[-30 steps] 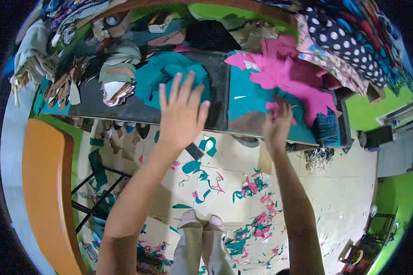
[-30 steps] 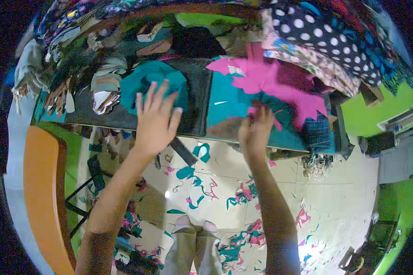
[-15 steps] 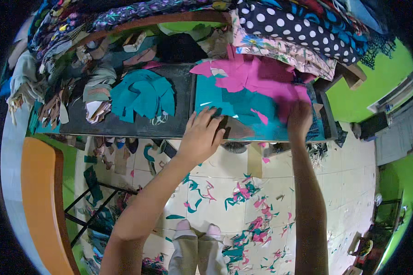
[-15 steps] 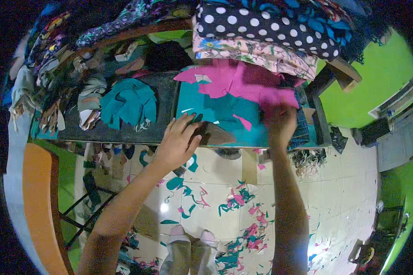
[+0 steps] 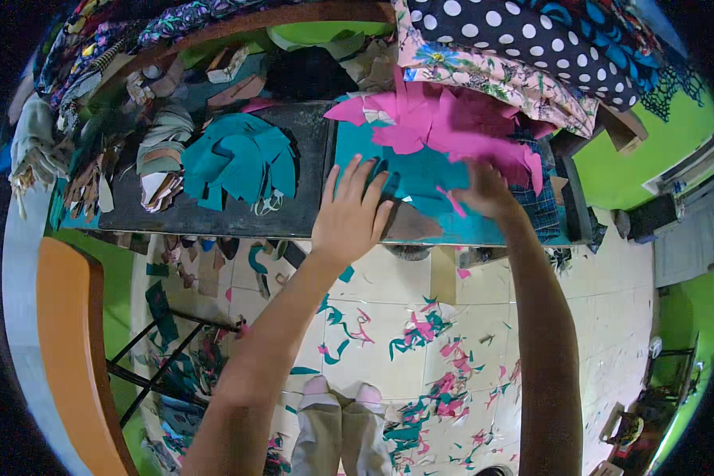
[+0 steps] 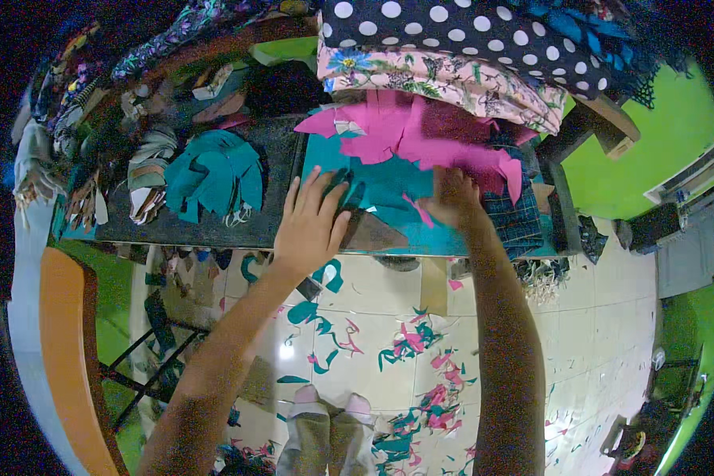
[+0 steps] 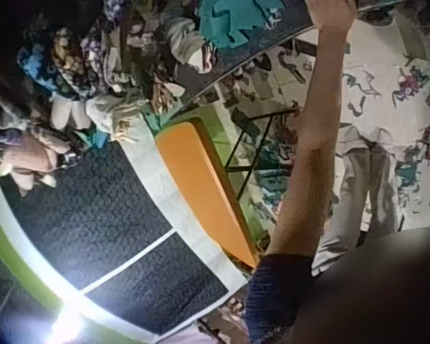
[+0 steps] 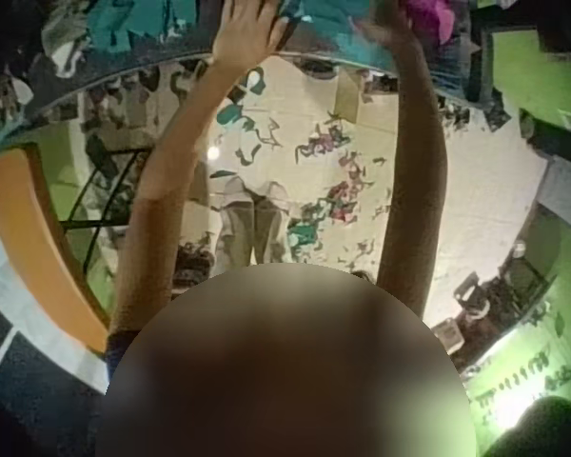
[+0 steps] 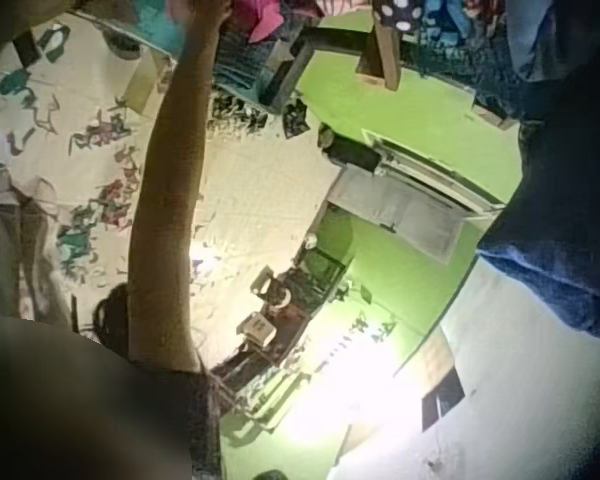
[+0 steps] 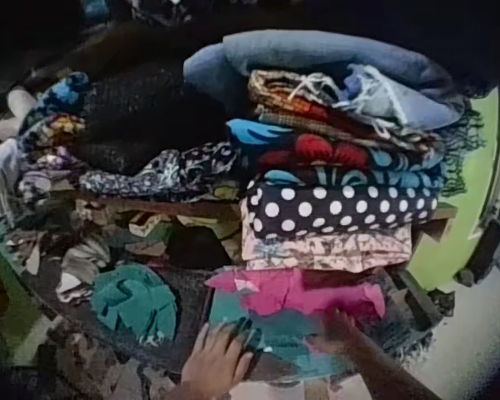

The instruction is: Sorting and stacking fabric scraps on a workshop table.

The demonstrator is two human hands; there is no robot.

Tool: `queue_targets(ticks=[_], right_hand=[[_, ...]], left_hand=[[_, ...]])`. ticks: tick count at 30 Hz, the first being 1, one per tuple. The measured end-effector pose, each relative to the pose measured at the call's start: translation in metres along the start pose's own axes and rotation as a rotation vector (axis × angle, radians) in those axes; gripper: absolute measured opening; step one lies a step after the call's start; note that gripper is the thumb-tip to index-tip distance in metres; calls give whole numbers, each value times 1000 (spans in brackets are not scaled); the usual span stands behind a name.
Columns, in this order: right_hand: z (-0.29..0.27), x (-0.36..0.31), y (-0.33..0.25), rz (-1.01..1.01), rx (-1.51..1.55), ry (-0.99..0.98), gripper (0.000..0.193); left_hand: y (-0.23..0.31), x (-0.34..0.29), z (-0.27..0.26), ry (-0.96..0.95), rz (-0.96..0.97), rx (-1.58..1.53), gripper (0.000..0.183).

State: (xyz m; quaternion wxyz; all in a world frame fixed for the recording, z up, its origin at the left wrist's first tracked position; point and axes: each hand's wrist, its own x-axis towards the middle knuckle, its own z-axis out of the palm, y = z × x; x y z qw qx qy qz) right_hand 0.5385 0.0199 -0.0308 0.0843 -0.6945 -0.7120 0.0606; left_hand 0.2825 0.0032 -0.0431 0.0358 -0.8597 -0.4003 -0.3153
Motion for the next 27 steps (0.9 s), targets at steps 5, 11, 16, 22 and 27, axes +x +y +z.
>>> queue_targets(ticks=[5,11,16,22,27], right_hand=[[-8,-3,2,-4,249,19,62],[-58,2,1,-69,477,-61,46],[-15,14,2,-611,-116,100,35],[21,27,-55,255,317,40,41],[8,23,-83,231,610,-157,40]], left_hand=[[-2,-1,6,-13,-80,44,39],[-1,0,6,-43,-68,66,43],[-1,1,6,-26,-88,46,46],[0,-1,9,-40,-84,36,47],[-7,-4,3,-145,-135,74,48]])
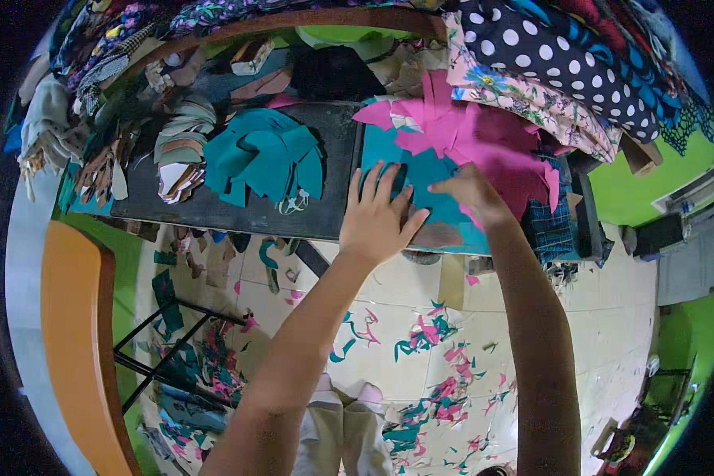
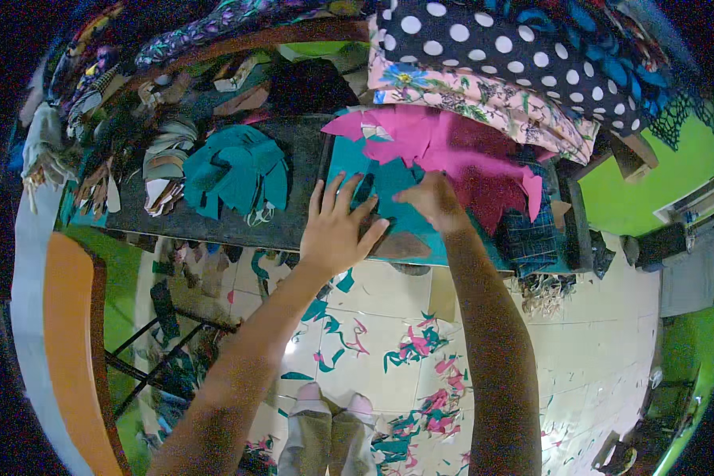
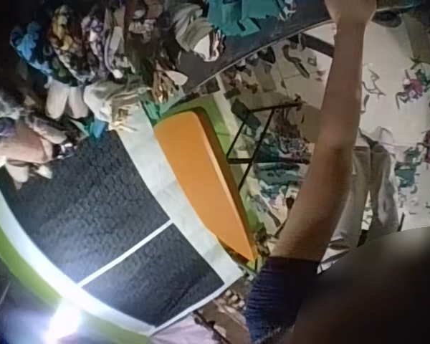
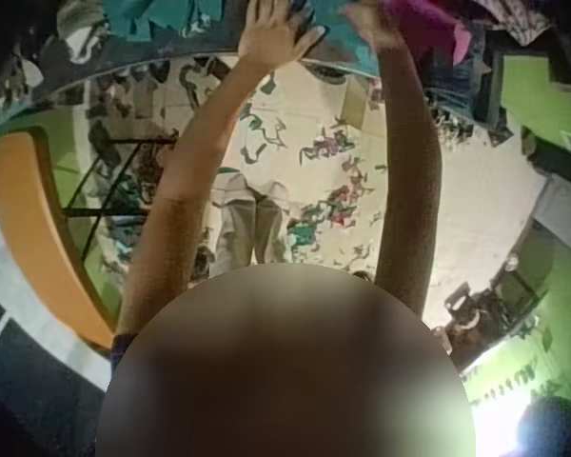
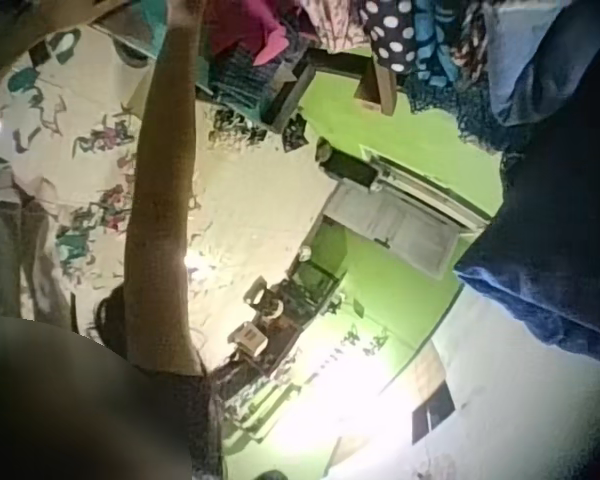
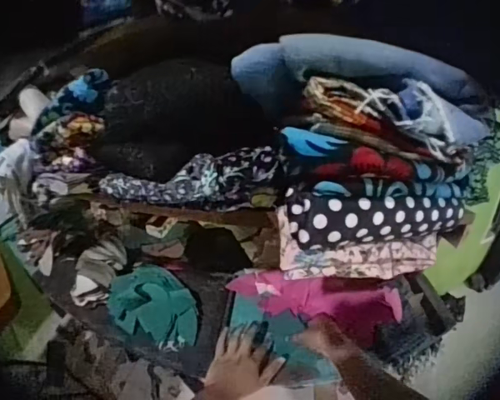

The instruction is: Sorting and stacking fabric scraps on a workshop table.

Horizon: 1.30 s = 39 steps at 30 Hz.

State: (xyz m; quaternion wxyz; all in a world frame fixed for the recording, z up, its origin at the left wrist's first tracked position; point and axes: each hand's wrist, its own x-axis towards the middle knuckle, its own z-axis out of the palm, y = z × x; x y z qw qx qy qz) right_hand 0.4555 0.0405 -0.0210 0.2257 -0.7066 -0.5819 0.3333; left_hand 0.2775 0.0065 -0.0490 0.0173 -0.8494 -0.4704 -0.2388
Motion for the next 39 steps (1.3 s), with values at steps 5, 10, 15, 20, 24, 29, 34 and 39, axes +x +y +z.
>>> queue_targets(ticks=[5,10,15,20,24,29,34,39], right_hand=[[-9,11,12,-6,13,-31,36],[-49,-24,-19,-262,202,-176,36],[-92,-10,47,-333,478,0,30],[-76,-30,-2,-24,700,63,19],[-51,-25,-26,-93,346,-296,26],[-20,19,-10,-94,-880,-278,39],[-25,17,30,-206,-296,-198,59],[-36,0,-8,11,-440,-239,70]], left_hand=[[10,5,4,-8,-14,-66,50],[-1,-2,2,-12,-4,-47,52],[11,5,-1,22,2,-84,53],[5,1,0,-93,18,-90,52],[0,-1,-4,-138,15,-85,49],[5,4,-11,-208,43,-242,46],[1,-1,-8,-179,83,-247,46],[1,1,-10,-196,81,-247,46]])
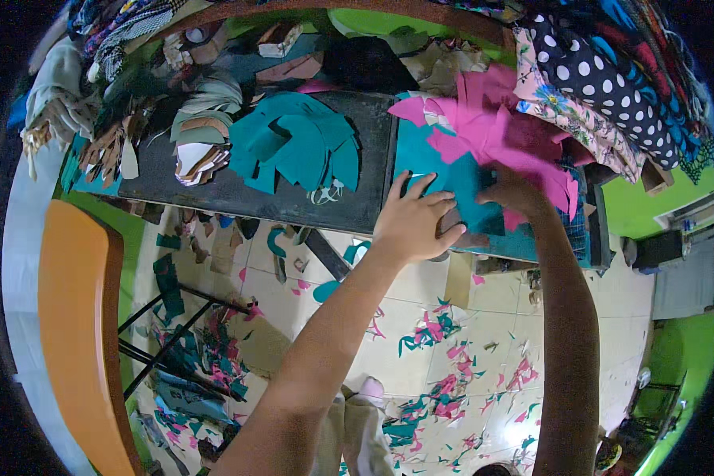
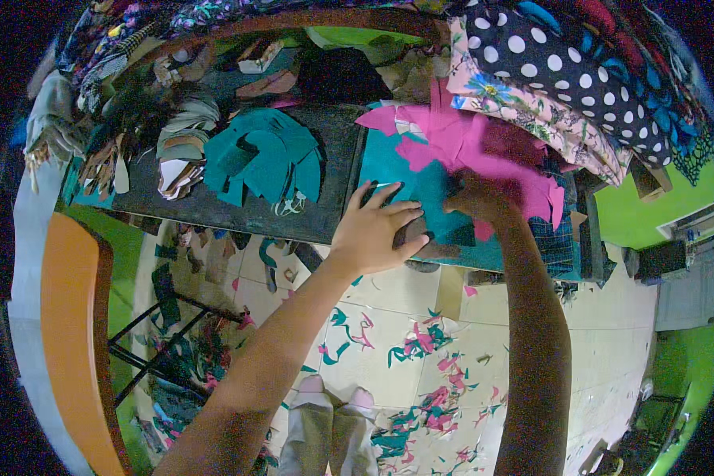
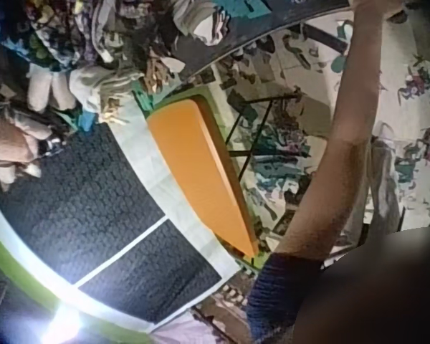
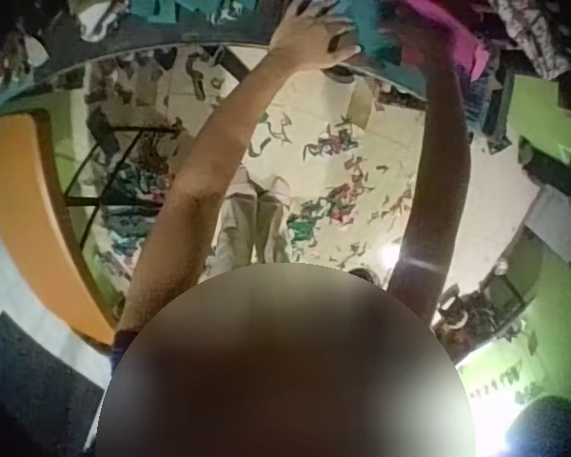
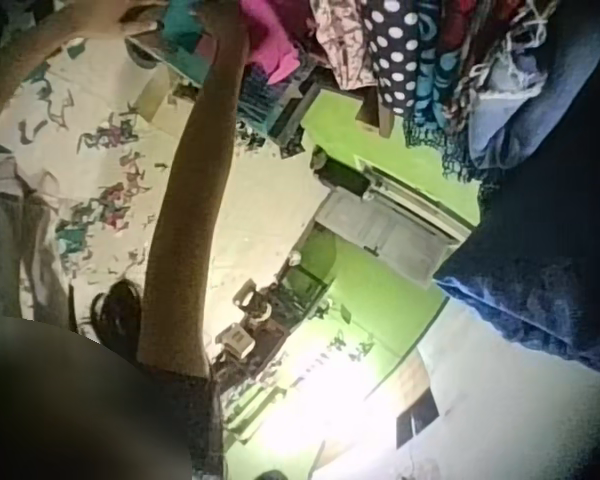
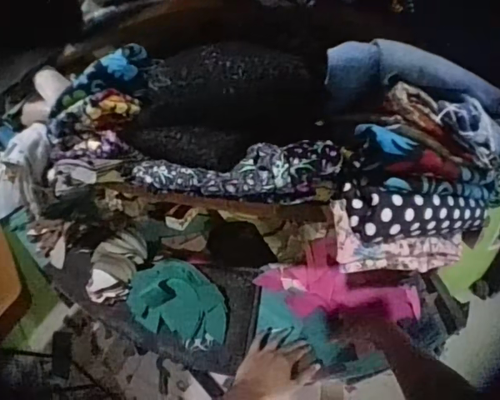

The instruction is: Sorting and stacking fabric scraps on a workshop table.

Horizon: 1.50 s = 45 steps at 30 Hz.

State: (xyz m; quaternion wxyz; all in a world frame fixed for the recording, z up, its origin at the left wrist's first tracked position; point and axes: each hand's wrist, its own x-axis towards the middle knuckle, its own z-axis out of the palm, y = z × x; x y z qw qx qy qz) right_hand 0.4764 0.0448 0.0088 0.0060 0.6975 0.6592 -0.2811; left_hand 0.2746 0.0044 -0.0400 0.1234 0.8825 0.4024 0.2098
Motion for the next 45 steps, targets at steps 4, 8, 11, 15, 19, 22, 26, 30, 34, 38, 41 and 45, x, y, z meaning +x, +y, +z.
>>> queue_targets(ticks=[4,8,11,15,19,22,26,30,34,38,41,45], right_hand=[[-4,-14,-19,-64,-12,15,54],[-12,-14,18,-332,428,80,36],[-12,-24,9,-379,711,104,31],[4,-33,-14,-420,791,152,35],[34,-24,-65,-502,26,318,44],[38,-20,-85,-679,54,320,48],[37,-32,-145,-458,674,24,47],[70,-7,-167,-462,817,-45,45],[95,10,-204,-639,427,275,47],[101,4,-219,-685,66,528,50],[116,-6,-220,-620,-143,661,53],[139,-27,-220,-635,-375,592,53]], left_hand=[[-4,-3,-4,21,3,8,45],[5,3,-3,302,9,-129,44],[-10,-5,-12,401,-77,-519,40],[-5,-9,-14,580,-238,-776,39],[-13,-4,-2,431,-485,-1046,41],[-32,-24,-38,286,-503,-1076,39],[-51,-55,-67,456,-506,-1452,30],[-66,-80,-88,718,-632,-1377,25],[-88,-109,-99,387,-808,-309,32],[-90,-123,-109,693,-627,13,56],[-98,-127,-115,282,-291,320,57],[-116,-140,-103,155,-190,378,53]])
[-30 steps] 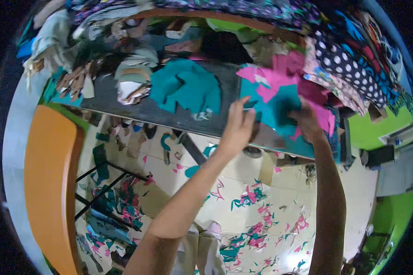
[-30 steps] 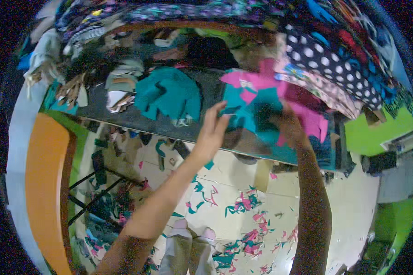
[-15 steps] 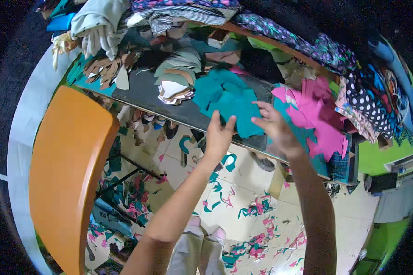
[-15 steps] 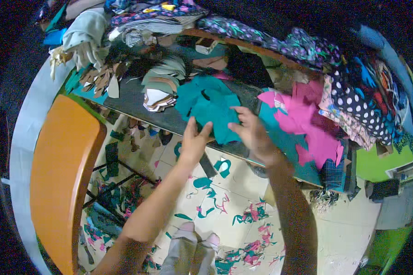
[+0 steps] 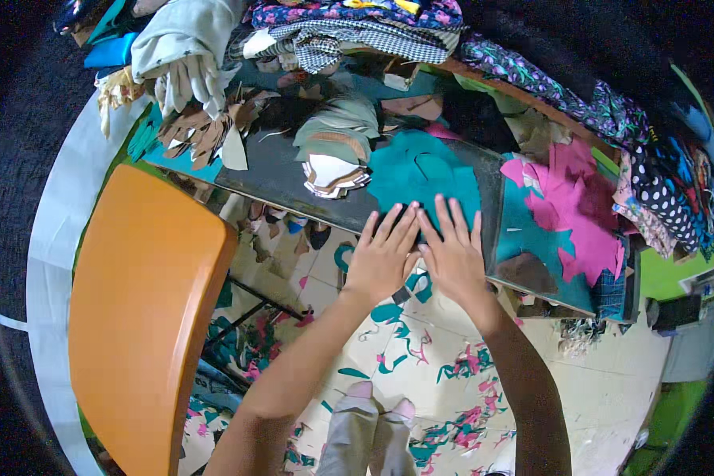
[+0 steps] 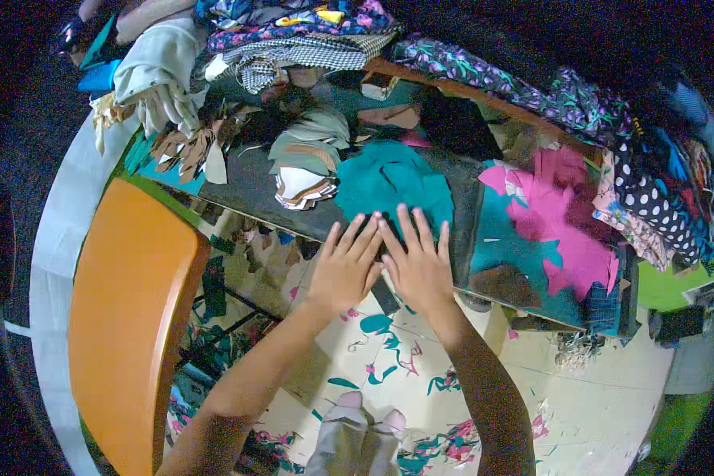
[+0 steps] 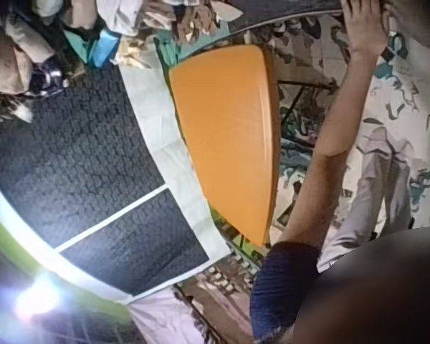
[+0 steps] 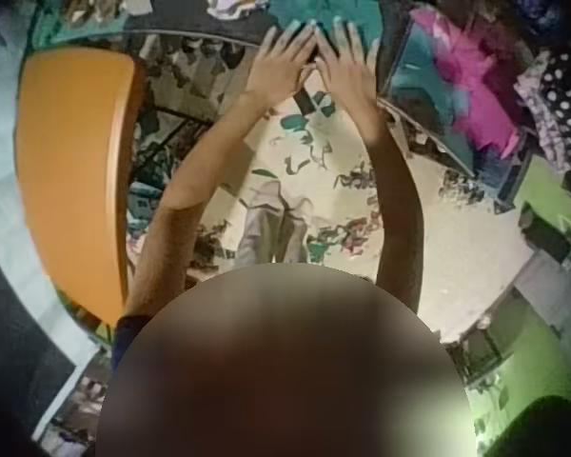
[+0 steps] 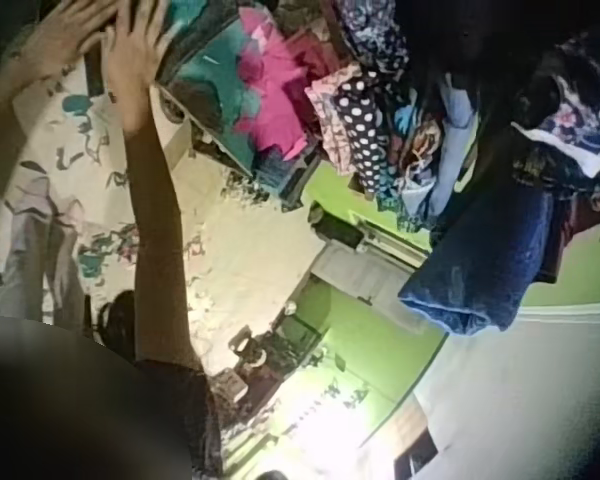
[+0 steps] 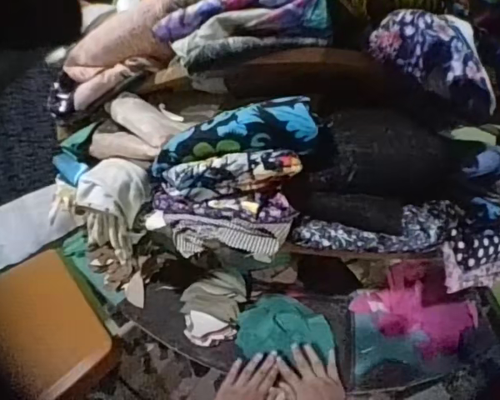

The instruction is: Sorting and stacking fabric scraps on a workshop table.

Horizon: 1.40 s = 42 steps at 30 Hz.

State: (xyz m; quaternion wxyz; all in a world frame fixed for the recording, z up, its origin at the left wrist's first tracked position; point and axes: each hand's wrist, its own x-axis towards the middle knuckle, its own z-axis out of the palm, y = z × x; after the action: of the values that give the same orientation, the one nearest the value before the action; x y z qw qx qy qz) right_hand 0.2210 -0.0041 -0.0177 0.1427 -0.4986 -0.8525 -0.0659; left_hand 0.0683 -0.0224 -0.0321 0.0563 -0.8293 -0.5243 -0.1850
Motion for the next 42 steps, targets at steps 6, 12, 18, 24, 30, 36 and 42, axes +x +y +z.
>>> queue_targets(ticks=[6,12,18,24,30,36,42], right_hand=[[6,1,12,-7,139,-158,47],[25,33,11,91,156,-100,45],[6,8,8,4,68,143,47],[-35,-124,-25,156,107,-19,52],[-131,-240,-55,272,195,-206,51],[-226,-264,-68,429,431,-272,34],[-287,-272,-68,368,418,-135,29]], left_hand=[[-8,9,4,-111,-24,-23,54],[-23,41,2,-203,-76,86,55],[9,27,3,-10,-85,213,53],[106,-55,-32,-143,-44,44,54],[193,-119,-104,-222,29,-46,46],[247,-124,-192,-232,44,-112,36],[272,-119,-246,-134,12,-158,34]])
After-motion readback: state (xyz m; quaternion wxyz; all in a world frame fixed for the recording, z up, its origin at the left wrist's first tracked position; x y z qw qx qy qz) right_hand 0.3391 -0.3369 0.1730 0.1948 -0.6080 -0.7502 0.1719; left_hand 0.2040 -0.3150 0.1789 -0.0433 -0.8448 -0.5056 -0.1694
